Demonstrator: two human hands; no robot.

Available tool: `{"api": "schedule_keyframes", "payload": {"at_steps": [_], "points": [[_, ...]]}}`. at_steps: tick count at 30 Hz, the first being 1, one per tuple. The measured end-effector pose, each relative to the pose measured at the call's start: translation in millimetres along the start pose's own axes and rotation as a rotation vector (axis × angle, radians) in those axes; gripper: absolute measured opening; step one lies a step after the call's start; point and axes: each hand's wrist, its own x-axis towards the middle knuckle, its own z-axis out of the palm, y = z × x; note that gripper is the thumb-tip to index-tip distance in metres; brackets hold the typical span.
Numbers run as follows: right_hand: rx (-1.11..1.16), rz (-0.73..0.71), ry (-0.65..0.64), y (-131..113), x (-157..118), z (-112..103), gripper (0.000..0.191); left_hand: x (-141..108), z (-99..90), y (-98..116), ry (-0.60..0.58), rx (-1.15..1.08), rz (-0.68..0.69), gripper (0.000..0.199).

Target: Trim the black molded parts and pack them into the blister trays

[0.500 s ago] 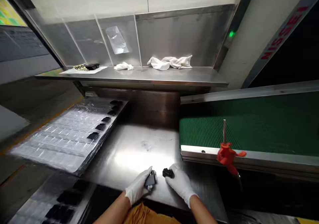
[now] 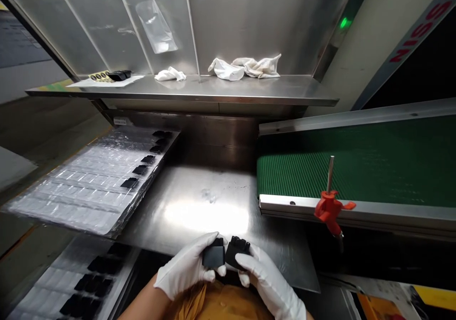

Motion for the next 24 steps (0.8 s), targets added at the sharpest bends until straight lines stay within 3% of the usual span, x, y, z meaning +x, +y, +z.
{"api": "schedule_keyframes", "payload": {"at_steps": [5,12,19,24], "points": [[0.077,0.054,0.123,-6,-15,6,0.024,-16,13.0,13,-0.038,0.047,0.013,0.027],[-0.054,0.11,0.126,-23,-25,19,0.033,-23,27.4,14,0.03,0.276,-0.034,0.035],[-0.075,0.14,0.244,-21,-25,23,0.048,-21,29.6,12,0.02,0.272,-0.037,0.032],[-0.086,0.156,0.287,-18,-25,22,0.062,-23,30.2,12,0.035,0.152,-0.037,0.028]]}}
